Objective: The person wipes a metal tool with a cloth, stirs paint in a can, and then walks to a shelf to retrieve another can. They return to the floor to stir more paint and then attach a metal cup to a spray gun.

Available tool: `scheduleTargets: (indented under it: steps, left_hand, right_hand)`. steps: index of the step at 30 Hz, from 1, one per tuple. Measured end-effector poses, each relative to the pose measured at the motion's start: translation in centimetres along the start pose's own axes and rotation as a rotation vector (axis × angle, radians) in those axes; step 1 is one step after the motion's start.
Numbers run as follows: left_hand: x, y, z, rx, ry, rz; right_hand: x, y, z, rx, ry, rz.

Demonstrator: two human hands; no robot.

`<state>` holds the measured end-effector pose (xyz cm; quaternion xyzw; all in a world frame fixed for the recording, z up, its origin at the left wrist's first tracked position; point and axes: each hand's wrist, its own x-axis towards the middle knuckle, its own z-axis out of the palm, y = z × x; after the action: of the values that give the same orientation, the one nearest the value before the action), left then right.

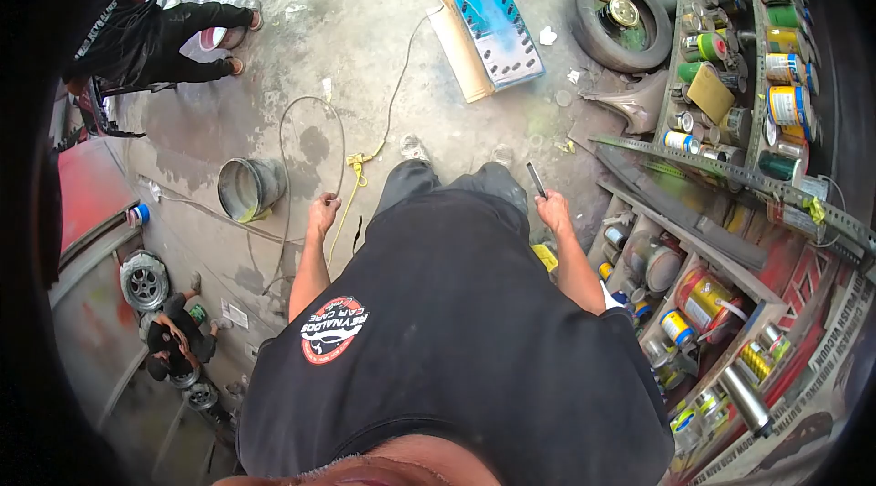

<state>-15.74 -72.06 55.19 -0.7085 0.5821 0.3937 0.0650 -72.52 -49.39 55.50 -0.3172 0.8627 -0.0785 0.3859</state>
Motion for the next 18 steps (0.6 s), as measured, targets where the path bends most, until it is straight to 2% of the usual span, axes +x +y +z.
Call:
scheduleTargets:
  steps: [5,7,10,12,15,18]
  left_hand:
    - [-3.9,3.1,4.1,-0.019,0.012,-0.065]
    - [-5.6,4.6,7.0,0.041,-0.011,-0.043]
    - [-8.0,6.0,13.7,-0.082,-0.036,0.0]
    - [-12.3,12.7,14.6,-0.023,-0.161,-0.029]
    - [-12.6,11.1,20.7,-0.023,-0.132,0.12]
    - [-14.4,14.5,19.0,-0.051,-0.163,0.089]
  right_hand:
    - [2.0,3.8,-5.0,-0.078,0.012,-0.071]
    - [2.9,5.6,-7.0,-0.08,0.025,-0.082]
    - [3.7,8.3,-10.6,-0.114,0.025,-0.033]
    - [4.4,11.3,-11.7,-0.095,0.065,0.005]
    - [5.1,15.2,-13.4,-0.055,0.101,0.003]
    - [4.6,17.8,-14.1,0.008,0.081,0.03]
